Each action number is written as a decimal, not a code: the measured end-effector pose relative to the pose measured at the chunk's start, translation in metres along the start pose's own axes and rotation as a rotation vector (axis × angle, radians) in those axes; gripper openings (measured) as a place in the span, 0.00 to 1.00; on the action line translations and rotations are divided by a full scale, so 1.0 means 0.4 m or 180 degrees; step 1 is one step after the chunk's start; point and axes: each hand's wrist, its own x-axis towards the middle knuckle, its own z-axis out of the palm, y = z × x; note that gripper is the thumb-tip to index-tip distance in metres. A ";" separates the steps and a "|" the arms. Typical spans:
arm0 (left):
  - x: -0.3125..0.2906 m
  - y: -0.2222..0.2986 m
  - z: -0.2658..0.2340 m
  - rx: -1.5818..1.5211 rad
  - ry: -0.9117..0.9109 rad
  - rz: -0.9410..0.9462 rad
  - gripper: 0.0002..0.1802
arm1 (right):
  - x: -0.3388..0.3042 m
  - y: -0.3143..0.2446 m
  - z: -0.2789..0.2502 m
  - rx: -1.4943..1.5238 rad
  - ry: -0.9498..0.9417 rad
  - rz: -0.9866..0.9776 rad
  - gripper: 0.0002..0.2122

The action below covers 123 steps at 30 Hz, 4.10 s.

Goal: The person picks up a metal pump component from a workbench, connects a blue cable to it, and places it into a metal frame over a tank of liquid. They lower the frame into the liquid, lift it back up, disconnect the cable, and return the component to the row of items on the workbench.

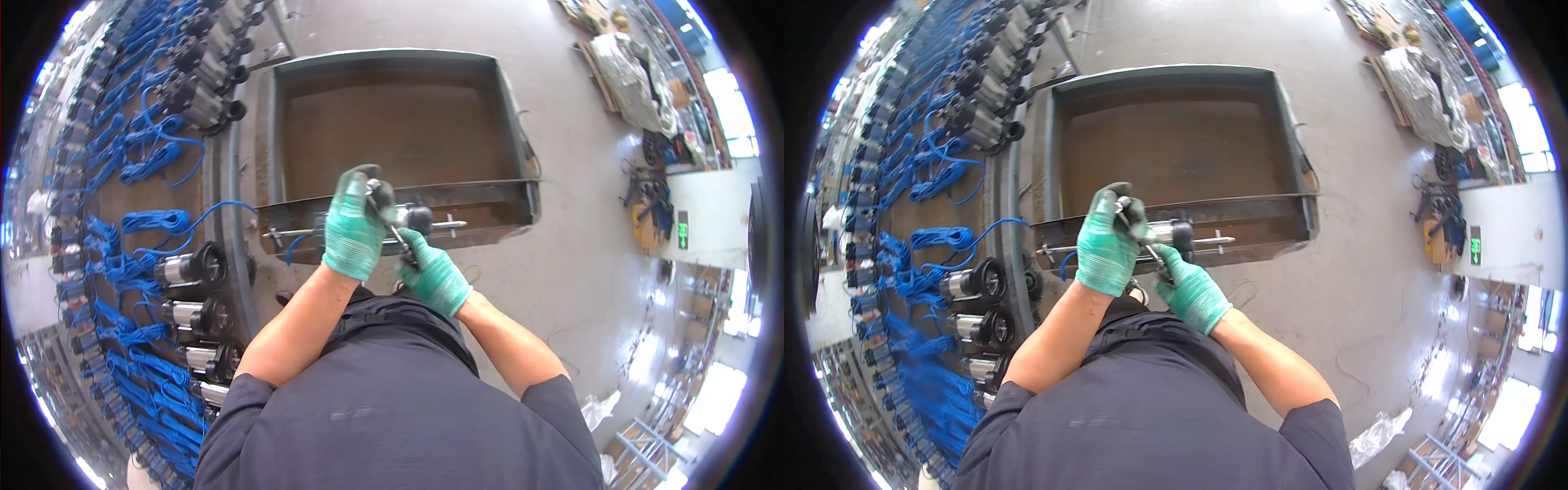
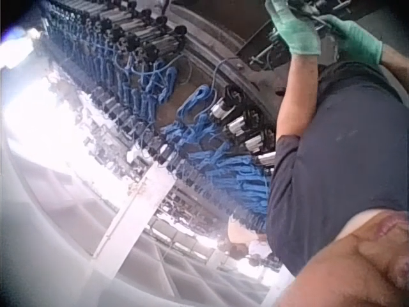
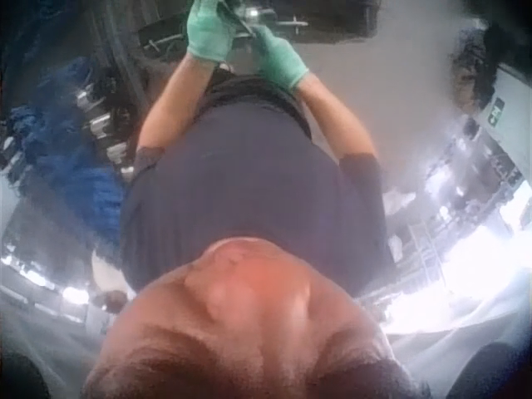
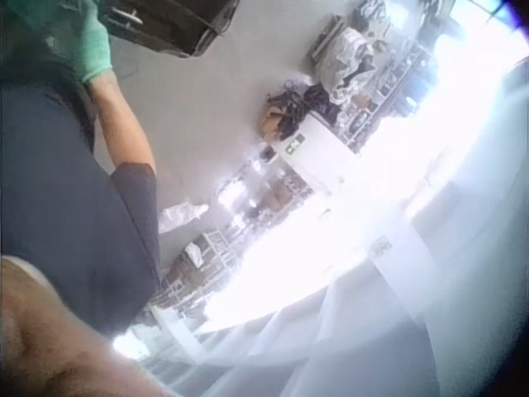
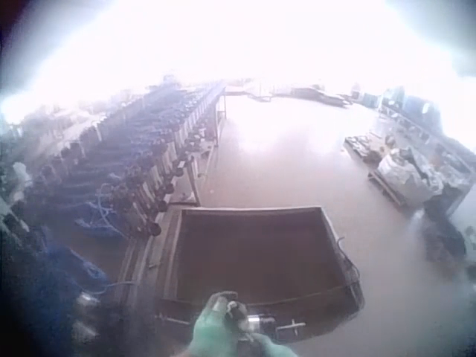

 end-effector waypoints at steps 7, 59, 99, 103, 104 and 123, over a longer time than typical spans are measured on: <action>-0.062 -0.001 -0.178 0.2855 -0.0520 -0.0204 0.16 | -0.172 0.269 -0.302 -0.0938 0.1865 0.0607 0.11; 0.251 0.220 -0.519 0.6280 -0.0567 0.1094 0.13 | 0.513 -0.028 -0.313 -0.3540 0.0171 0.0451 0.10; 0.305 0.188 -0.420 0.6910 0.1256 -0.0851 0.14 | 0.410 0.448 -0.457 -0.2195 0.1671 0.1032 0.16; 0.308 0.186 -0.431 0.6994 0.1339 -0.0754 0.15 | 0.420 0.442 -0.454 -0.2410 0.1544 0.1239 0.17; 0.307 0.183 -0.433 0.6997 0.1371 -0.0699 0.14 | 0.420 0.436 -0.455 -0.2409 0.1553 0.1245 0.17; 0.309 0.178 -0.438 0.7048 0.1417 -0.0708 0.15 | 0.419 0.401 -0.456 -0.2501 0.1205 0.1594 0.17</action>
